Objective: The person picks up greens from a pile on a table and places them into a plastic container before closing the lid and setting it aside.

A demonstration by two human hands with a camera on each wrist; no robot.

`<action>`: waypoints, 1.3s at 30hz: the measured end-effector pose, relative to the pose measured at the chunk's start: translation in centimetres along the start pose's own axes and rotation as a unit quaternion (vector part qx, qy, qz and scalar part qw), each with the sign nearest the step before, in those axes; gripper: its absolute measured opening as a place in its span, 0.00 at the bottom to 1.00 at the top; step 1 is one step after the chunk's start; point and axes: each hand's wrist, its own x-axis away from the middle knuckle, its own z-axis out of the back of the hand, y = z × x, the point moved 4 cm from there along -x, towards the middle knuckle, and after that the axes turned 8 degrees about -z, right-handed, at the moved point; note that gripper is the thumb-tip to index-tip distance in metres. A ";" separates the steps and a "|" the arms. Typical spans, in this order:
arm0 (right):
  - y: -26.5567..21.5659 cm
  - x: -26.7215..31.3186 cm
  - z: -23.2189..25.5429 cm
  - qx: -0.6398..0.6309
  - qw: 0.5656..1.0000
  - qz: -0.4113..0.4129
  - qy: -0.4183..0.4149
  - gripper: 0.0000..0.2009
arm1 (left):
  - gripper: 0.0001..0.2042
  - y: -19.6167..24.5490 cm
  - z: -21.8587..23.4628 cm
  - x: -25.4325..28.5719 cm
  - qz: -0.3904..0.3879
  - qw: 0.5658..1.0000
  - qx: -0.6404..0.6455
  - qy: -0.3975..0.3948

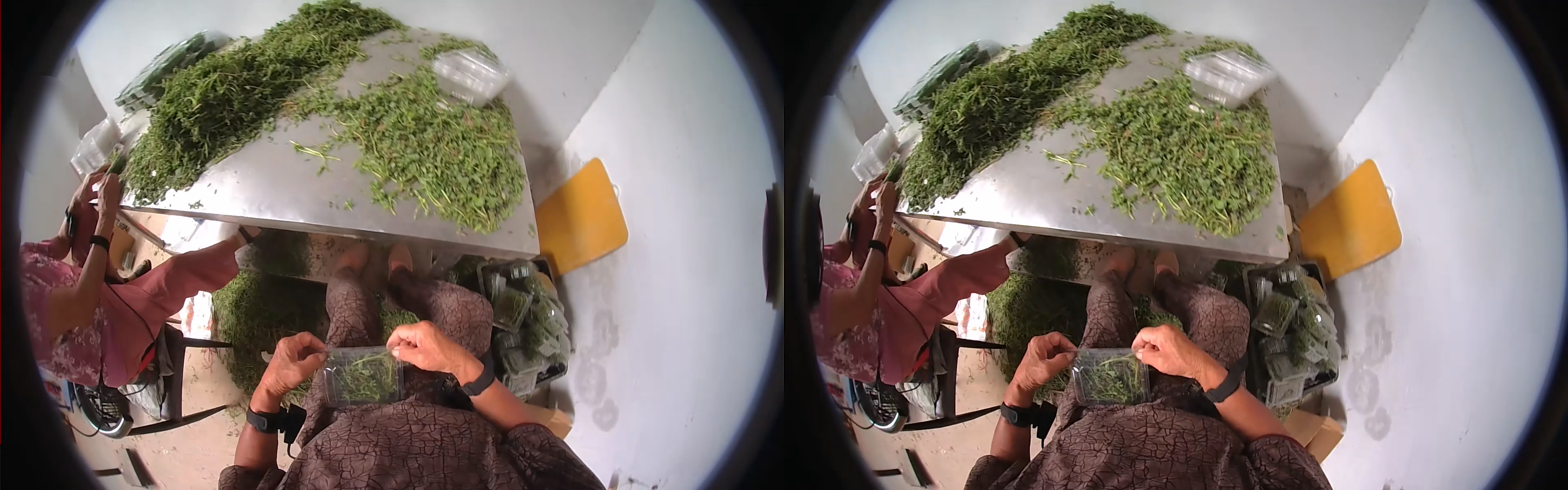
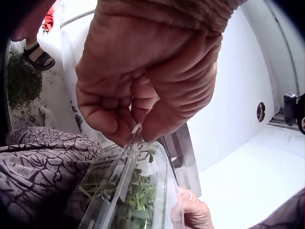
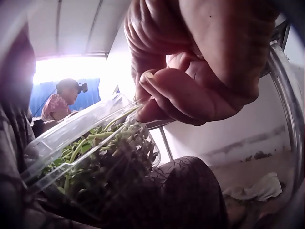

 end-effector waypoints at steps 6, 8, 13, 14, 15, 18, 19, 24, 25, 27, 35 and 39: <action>0.1 -0.3 -0.1 0.005 1.000 -0.016 -0.008 0.05 | 0.07 0.6 -0.3 -0.2 0.003 1.000 0.015 -0.023; 0.3 -0.4 -0.1 0.009 1.000 -0.014 -0.007 0.05 | 0.07 0.6 -0.3 -0.3 0.004 1.000 0.014 -0.019; 0.4 -0.5 0.0 0.014 1.000 -0.024 0.002 0.05 | 0.08 0.5 -0.4 -0.7 0.006 0.998 -0.064 -0.028; 0.5 -0.4 -0.1 0.016 0.999 -0.034 -0.004 0.04 | 0.08 0.4 -0.4 -0.7 0.003 0.998 -0.064 -0.027; 0.5 -0.5 -0.1 0.018 0.999 -0.032 -0.002 0.04 | 0.09 0.3 -0.4 -0.7 0.001 0.997 -0.069 -0.029; 0.7 -0.4 -0.1 0.022 0.999 -0.038 -0.002 0.05 | 0.09 0.2 -0.3 -0.6 0.006 0.999 -0.045 -0.030; 0.7 -0.4 -0.1 0.021 0.999 -0.035 -0.006 0.05 | 0.09 0.2 -0.3 -0.5 0.016 0.999 -0.014 -0.029; 1.0 -0.4 -0.2 0.003 1.000 -0.012 -0.003 0.07 | 0.10 0.5 -0.3 -0.3 -0.001 0.999 0.007 -0.039; 0.8 -0.3 -0.1 0.004 1.000 -0.028 -0.006 0.07 | 0.10 0.4 -0.3 -0.3 -0.011 0.999 0.015 -0.048; 0.6 -0.4 -0.1 0.009 0.999 -0.040 -0.014 0.07 | 0.10 0.6 -0.2 -0.3 -0.017 0.999 0.009 -0.050; 0.9 -0.5 -0.3 0.025 0.998 -0.048 0.010 0.05 | 0.11 0.5 -0.4 -0.1 -0.029 0.997 -0.055 -0.049; 0.4 -0.3 -0.4 0.027 0.999 -0.040 0.017 0.05 | 0.11 0.4 -0.5 -0.2 -0.025 0.997 -0.057 -0.034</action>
